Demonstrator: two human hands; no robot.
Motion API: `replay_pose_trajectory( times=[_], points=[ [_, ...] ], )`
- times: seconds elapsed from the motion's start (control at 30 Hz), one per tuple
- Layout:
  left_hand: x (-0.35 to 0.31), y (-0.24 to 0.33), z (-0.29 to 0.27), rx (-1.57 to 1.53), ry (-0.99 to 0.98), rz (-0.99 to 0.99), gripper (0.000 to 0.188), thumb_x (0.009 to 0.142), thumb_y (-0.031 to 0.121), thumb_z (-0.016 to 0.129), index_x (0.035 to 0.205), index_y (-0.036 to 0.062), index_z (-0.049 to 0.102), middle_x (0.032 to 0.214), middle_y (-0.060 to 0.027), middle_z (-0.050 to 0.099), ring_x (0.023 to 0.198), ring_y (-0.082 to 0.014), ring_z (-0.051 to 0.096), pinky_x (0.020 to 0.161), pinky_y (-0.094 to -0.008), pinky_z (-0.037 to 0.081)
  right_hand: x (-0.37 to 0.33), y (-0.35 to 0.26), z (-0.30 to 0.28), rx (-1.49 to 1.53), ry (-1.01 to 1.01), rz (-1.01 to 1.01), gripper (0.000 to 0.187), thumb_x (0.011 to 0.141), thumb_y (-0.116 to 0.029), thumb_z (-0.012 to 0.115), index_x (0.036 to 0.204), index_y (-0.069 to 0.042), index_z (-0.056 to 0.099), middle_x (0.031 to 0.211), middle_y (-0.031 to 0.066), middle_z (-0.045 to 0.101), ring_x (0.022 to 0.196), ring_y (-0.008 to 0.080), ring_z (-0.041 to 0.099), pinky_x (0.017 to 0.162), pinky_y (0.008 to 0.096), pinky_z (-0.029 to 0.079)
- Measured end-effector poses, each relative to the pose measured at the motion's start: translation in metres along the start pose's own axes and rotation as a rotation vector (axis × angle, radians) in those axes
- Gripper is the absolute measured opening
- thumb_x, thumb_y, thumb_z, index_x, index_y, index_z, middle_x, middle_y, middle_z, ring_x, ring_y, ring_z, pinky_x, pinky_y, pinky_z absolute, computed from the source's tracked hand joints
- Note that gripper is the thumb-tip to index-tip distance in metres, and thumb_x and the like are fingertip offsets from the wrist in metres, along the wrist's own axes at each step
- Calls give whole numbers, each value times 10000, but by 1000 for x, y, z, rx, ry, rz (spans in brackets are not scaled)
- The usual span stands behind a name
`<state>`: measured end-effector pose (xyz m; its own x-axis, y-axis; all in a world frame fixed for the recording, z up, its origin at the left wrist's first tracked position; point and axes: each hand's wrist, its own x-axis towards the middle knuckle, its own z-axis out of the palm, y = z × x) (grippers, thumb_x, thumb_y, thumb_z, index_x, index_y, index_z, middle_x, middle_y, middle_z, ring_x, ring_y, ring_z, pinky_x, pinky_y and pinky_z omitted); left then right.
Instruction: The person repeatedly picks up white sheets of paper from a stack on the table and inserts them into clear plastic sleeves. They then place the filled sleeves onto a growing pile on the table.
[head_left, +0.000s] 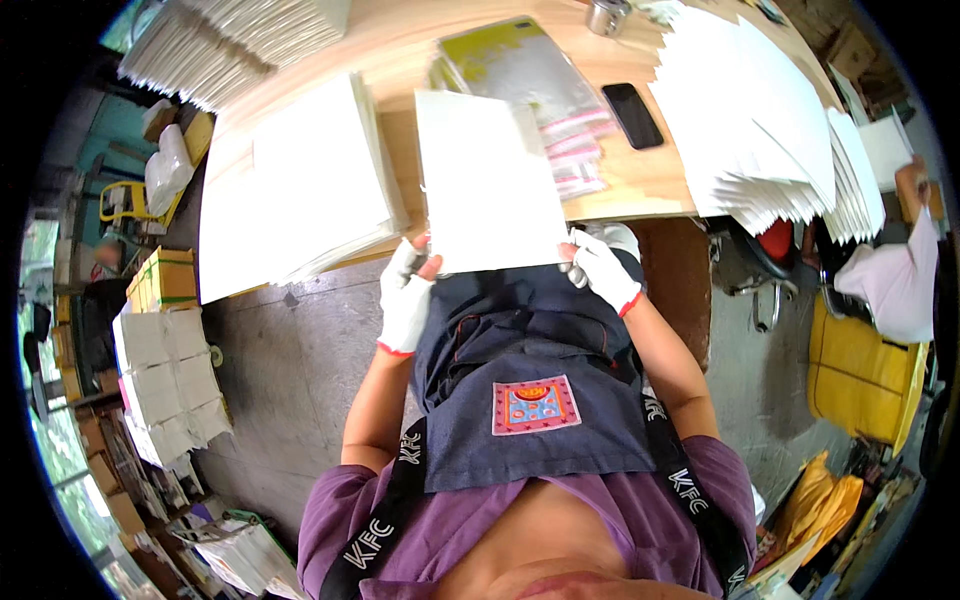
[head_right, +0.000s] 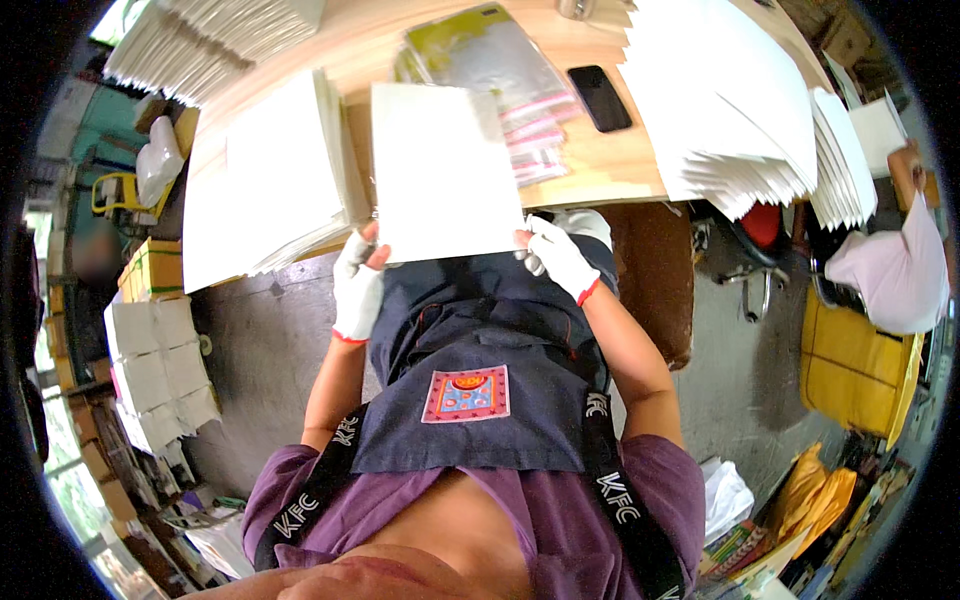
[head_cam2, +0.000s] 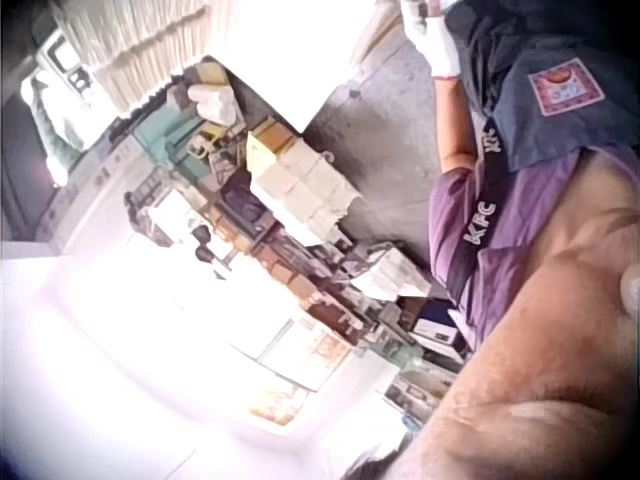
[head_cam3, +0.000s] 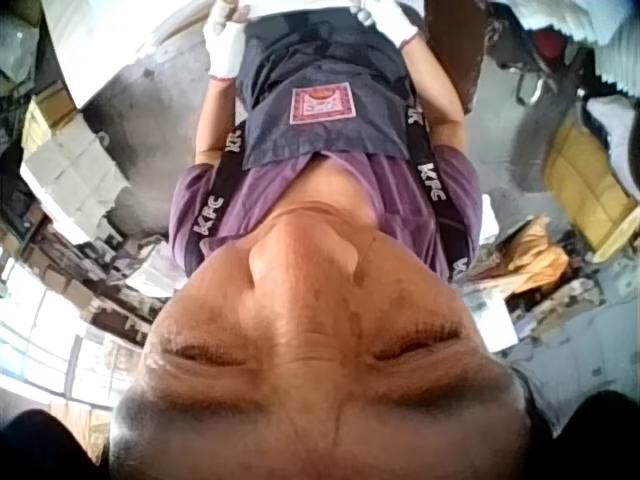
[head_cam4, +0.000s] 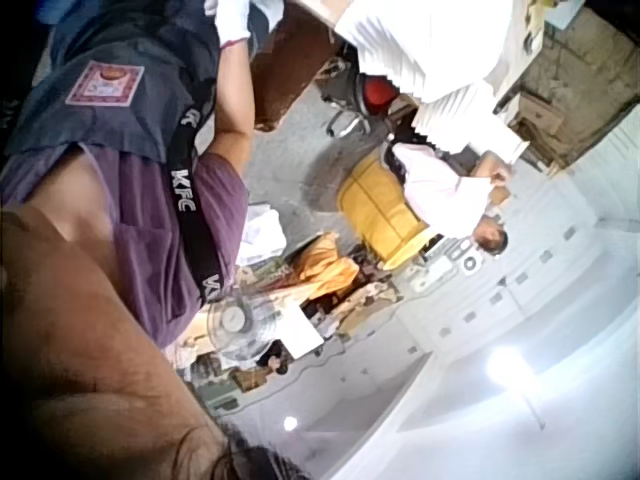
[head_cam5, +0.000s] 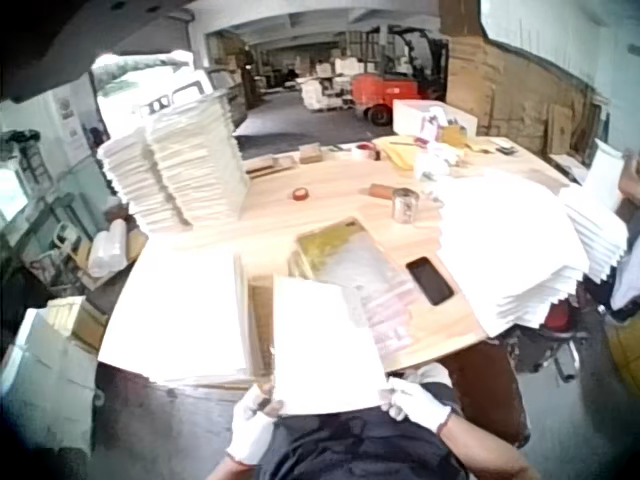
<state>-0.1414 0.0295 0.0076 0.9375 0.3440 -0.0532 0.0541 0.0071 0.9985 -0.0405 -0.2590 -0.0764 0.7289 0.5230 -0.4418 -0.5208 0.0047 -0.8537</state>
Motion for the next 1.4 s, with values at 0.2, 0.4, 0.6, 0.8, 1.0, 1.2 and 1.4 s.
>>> replay_pose_trajectory(
  times=[0.2,0.4,0.6,0.8,1.0,1.2,1.4],
  points=[
    [0,71,-106,284,430,241,396,906,72,517,1282,-47,485,1259,-207,540,1166,-263,528,984,-358,433,51,-88,133,-40,-252,-106,248,942,-259,534,1067,-49,581,705,-35,571,565,44,506,475,178,382],
    [25,37,-200,970,505,169,378,940,79,421,1307,11,483,1280,-171,530,1136,-237,528,960,-328,411,105,-103,217,-528,-230,-350,326,876,-350,599,813,-38,668,618,44,592,532,121,531,527,293,434],
    [18,-2,-202,453,503,170,468,975,157,424,1426,77,330,1444,-182,345,1294,-258,387,1040,-359,353,106,-125,166,-802,77,-494,359,887,-475,511,901,-126,593,765,130,632,724,316,602,624,417,434],
    [13,20,-153,320,824,418,537,905,-52,356,1429,36,277,1462,-168,283,1326,-303,332,1086,-415,315,172,-87,8,-1698,689,-582,534,824,-398,515,1262,-92,497,1375,162,404,1232,342,411,991,433,376],
    [-11,2,-104,710,517,892,533,865,-53,444,1373,78,352,1398,-193,363,1268,-386,390,1037,-502,321,102,-81,102,-1776,299,-421,575,807,-412,535,1290,-107,464,1327,165,431,1160,326,443,912,460,402],
    [-12,-8,-36,635,159,914,382,822,-43,497,1200,15,494,1249,-214,506,1172,-416,479,996,-486,366,28,-155,71,-1227,116,-493,519,861,-352,536,1300,-92,442,1328,128,456,1165,275,498,955,392,405],
    [-8,-7,7,618,-58,869,244,759,-73,569,987,-4,625,1095,-169,612,1077,-369,559,931,-432,436,-81,-264,-48,-1658,931,-1162,170,819,-162,609,953,-58,593,957,105,634,894,284,601,813,395,472]
  ],
)
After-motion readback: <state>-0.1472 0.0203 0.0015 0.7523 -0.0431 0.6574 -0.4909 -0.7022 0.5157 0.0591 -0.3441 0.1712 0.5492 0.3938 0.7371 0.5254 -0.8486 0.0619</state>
